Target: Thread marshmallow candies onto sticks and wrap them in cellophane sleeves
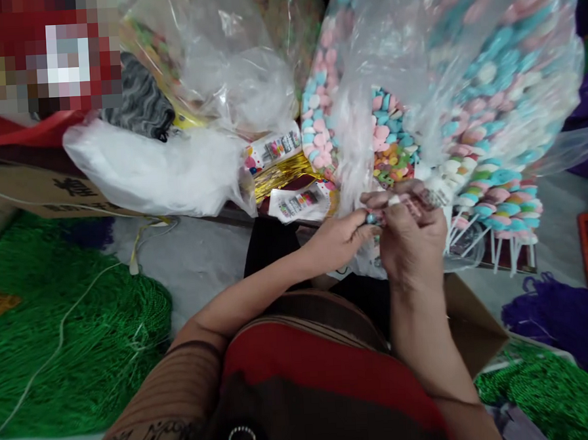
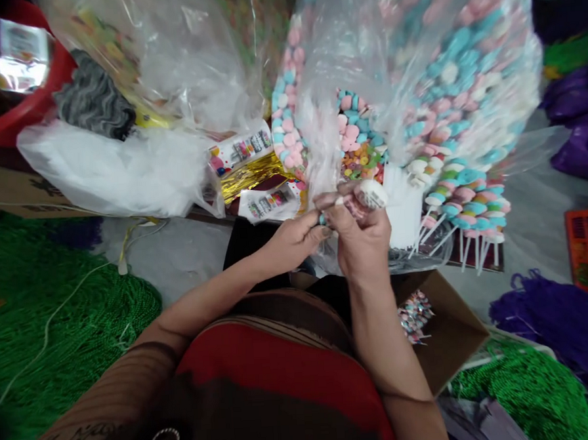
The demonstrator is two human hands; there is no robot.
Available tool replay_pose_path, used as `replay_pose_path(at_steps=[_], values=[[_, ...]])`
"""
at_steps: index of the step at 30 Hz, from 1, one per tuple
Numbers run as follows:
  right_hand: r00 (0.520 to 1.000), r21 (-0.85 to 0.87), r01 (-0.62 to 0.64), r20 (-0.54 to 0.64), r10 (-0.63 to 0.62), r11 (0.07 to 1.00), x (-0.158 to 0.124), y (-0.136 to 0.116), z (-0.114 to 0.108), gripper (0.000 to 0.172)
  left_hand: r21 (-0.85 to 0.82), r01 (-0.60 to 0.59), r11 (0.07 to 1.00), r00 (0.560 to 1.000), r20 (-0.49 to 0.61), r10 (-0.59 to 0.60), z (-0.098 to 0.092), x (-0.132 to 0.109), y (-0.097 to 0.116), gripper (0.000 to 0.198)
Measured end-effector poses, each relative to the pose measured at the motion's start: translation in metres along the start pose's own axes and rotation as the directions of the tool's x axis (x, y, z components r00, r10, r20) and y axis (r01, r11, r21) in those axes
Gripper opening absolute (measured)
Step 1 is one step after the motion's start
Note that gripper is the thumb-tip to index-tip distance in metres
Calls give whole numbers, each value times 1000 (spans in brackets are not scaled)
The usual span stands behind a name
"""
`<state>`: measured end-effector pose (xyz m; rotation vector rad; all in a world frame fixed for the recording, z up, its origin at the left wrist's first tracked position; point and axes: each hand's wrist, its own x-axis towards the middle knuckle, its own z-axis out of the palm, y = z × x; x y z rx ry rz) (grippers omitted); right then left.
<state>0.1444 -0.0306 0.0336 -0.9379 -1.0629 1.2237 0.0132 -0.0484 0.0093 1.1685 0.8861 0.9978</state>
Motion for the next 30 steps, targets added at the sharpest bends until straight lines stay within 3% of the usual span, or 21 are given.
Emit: replay_pose_path(at_steps=[2, 4, 5, 7, 9, 11, 12, 14, 16, 20, 22, 24, 27, 30], values=[[970, -14, -142, 197, 142, 990, 3, -5, -4, 50, -206, 140, 968, 961, 266, -83, -5, -4, -3, 57], [953, -25, -179, 243, 179, 984, 5, -4, -2, 47, -280, 212, 936, 930, 352, -105, -10, -6, -4, 55], [966, -25, -149, 212, 151, 989, 6, -1, 2, 40, -246, 182, 952, 948, 301, -104, -12, -7, -5, 52], [994, -39, -39, 103, 42, 998, 8, 10, 14, 30, -26, 56, 998, 997, 62, -54, -19, -8, -5, 42], [998, -92, 56, 47, -52, 994, 11, 25, 27, 27, 273, 2, 962, 984, -173, 47, -28, -9, -7, 31], [993, -162, 80, 104, -64, 984, 19, 38, 36, 28, 389, 11, 921, 946, -302, 117, -40, -10, -9, 25], [985, -202, 73, 165, -39, 977, 24, 44, 39, 29, 339, 5, 941, 931, -345, 119, -47, -11, -10, 25], [955, -312, 83, 298, 14, 946, 40, 54, 43, 32, 57, -40, 998, 908, -414, 60, -62, -13, -12, 31], [916, -467, 186, 402, 20, 864, 60, 65, 48, 31, -231, -93, 968, 887, -462, -25, -75, -15, -10, 36], [833, -747, 462, 550, 54, 479, 92, 87, 64, 22, -452, -133, 882, 858, -498, -126, -93, -17, -2, 35], [818, -812, 508, 559, 135, 287, 98, 94, 73, 24, -517, -143, 844, 852, -499, -161, -97, -18, -1, 34], [817, -838, 518, 544, 192, 170, 99, 97, 79, 25, -547, -156, 823, 846, -503, -174, -100, -18, -2, 33], [819, -849, 518, 527, 228, 105, 100, 96, 79, 24, -569, -164, 805, 830, -521, -199, -104, -19, -5, 31], [798, -825, 547, 565, 211, 144, 108, 96, 72, 25, -588, -157, 793, 818, -527, -229, -106, -19, -6, 30]])
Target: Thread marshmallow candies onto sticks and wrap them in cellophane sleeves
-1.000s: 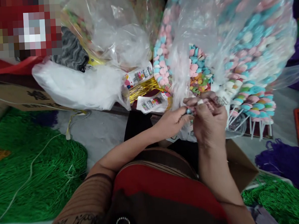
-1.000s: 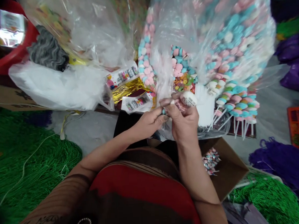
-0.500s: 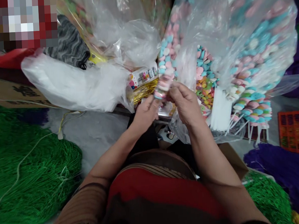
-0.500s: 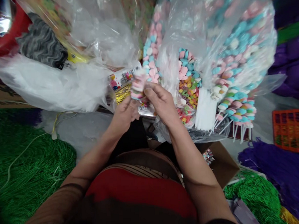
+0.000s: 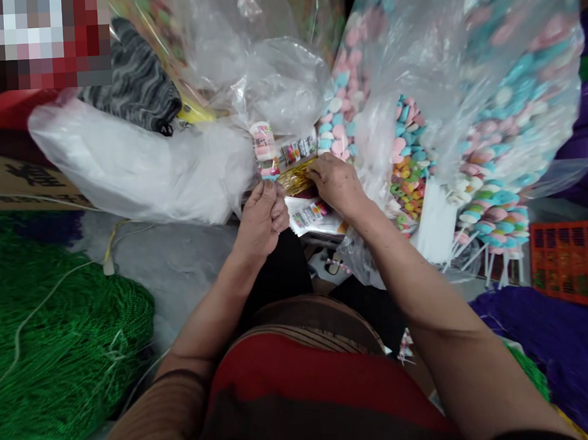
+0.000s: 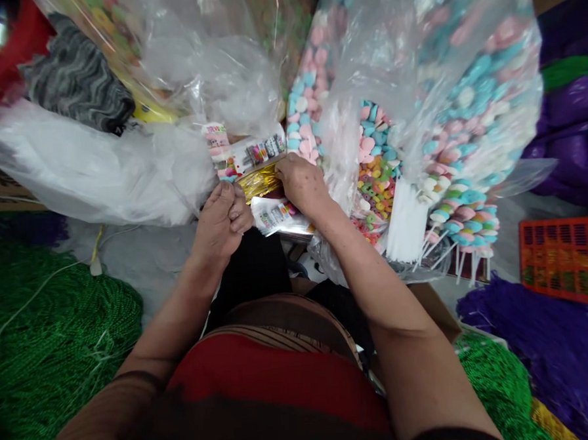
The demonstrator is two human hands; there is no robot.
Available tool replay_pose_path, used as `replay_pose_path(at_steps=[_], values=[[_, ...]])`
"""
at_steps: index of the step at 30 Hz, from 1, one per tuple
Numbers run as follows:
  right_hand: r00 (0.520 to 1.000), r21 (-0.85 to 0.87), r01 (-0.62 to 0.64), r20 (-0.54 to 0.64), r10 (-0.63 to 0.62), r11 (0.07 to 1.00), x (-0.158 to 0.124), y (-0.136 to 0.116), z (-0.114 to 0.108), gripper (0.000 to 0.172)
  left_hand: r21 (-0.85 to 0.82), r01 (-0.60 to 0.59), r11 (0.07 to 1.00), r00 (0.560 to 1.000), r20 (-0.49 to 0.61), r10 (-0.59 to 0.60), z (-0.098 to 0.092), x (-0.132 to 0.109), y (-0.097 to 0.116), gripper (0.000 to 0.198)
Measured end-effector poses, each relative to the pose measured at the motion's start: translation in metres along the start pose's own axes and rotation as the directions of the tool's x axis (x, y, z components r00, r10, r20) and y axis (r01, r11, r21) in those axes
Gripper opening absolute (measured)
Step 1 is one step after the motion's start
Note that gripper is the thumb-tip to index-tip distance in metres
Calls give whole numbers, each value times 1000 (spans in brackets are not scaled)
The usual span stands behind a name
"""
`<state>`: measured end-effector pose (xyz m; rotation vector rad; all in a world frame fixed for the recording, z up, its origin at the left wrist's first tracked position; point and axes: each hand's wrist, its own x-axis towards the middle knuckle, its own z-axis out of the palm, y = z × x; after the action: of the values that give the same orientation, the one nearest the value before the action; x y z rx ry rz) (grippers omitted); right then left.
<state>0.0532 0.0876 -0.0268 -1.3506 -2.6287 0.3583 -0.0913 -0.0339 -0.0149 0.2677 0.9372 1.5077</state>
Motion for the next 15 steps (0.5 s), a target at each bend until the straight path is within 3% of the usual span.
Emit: replay_pose_path(at_steps=[3, 7, 9, 12, 15], values=[[998, 111, 62, -41, -57, 992, 2, 12, -2, 24, 9, 30, 1000, 999, -12, -30, 2, -1, 2, 32], [995, 292, 42, -104, -12, 955, 2, 18, 1, 23, 22, 54, 998, 998, -18, -53, 6, -2, 4, 33], [989, 448, -1, -131, 67, 894, 1, 16, 3, 20, 26, 47, 999, 999, -8, -47, 5, -2, 4, 32], [965, 684, -63, -145, 220, 726, -6, 7, 3, 22, 46, 33, 998, 999, 21, -33, 4, -2, 4, 30], [943, 766, -16, -203, 265, 642, -23, -10, -7, 26, 110, 11, 994, 999, 36, -15, 5, -1, 1, 29]])
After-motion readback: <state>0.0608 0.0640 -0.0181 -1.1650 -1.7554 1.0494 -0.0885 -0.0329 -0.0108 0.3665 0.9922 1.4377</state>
